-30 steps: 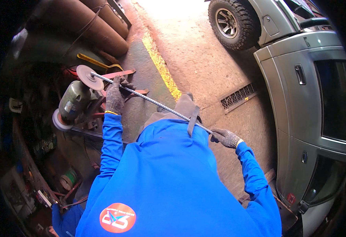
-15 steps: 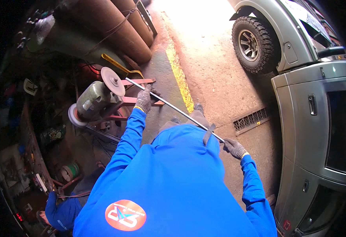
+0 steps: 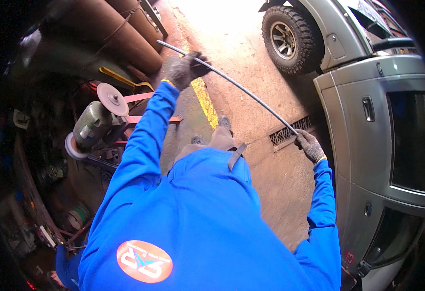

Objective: The person uses a bench grinder to smooth and clean the ends of multiple long metal rods. They hold each rod with both hands, pressing it against the spinning grinding wheel to create sparks, then inspect the rod before placing it on the floor with others.

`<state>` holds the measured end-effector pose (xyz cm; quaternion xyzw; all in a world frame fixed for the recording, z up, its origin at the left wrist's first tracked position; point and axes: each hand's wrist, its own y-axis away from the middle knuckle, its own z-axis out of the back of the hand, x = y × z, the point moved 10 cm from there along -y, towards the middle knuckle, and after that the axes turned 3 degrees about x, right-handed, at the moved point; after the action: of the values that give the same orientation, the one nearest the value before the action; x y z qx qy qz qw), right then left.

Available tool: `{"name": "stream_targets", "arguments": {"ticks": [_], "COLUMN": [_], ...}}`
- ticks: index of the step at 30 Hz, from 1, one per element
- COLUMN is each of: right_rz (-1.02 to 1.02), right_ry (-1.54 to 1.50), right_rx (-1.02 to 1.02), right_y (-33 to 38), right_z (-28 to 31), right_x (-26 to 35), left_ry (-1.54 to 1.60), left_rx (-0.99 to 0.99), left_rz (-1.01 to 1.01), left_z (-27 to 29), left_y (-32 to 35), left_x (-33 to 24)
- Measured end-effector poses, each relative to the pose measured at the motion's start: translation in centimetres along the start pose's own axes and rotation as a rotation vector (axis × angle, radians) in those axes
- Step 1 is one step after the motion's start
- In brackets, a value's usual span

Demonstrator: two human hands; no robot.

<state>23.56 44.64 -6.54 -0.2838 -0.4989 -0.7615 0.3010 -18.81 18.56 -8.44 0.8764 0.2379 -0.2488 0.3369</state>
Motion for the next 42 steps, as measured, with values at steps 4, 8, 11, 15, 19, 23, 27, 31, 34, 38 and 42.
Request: {"name": "stream_targets", "arguments": {"ticks": [4, 8, 11, 15, 19, 23, 27, 31, 34, 38, 42], "right_rz": [-0.127, -0.246, -0.241, -0.182, -0.139, -0.174, -0.228, -0.264, -0.23, -0.199, -0.213], "right_ry": [-0.054, -0.223, -0.173, -0.106, -0.061, -0.151, -0.146, -0.073, -0.046, -0.017, -0.02], "right_rx": [0.272, 0.457, 0.418, 0.325, 0.312, 0.328, 0.365, 0.404, 0.43, 0.468, 0.485], "right_y": [3.4, 6.2, 5.5, 4.4, 3.9, 4.1, 3.5, 3.5, 3.5, 3.7, 3.9], "right_z": [-6.8, -15.1, -17.9, -18.0, -17.6, -18.0, -18.4, -18.6, -18.8, -19.4, -20.1], "right_x": [-2.3, -5.5, -6.9, -8.2, -6.8, -6.3, -6.3, -5.4, -4.9, -3.6, -3.5], "left_ry": [-0.218, -0.088, -0.113, -0.178, -0.18, -0.143, -0.229, -0.259, -0.219, -0.217, -0.101], "left_rx": [-0.053, -0.389, -0.437, -0.487, -0.478, -0.5, -0.567, -0.641, -0.643, -0.656, -0.638], "left_rz": [-0.125, -0.069, 0.026, 0.015, -0.053, -0.06, -0.042, -0.071, -0.099, -0.115, -0.112], "left_z": [2.6, 14.5, 18.5, 19.5, 22.3, 21.5, 23.8, 27.5, 29.0, 30.4, 28.6], "left_y": [6.5, 10.3, 11.6, 12.4, 11.7, 11.8, 12.3, 12.6, 12.8, 13.6, 14.1], "left_x": [-1.3, 4.7, 7.0, 6.6, 7.5, 7.2, 7.1, 8.1, 8.6, 8.8, 8.0]}}
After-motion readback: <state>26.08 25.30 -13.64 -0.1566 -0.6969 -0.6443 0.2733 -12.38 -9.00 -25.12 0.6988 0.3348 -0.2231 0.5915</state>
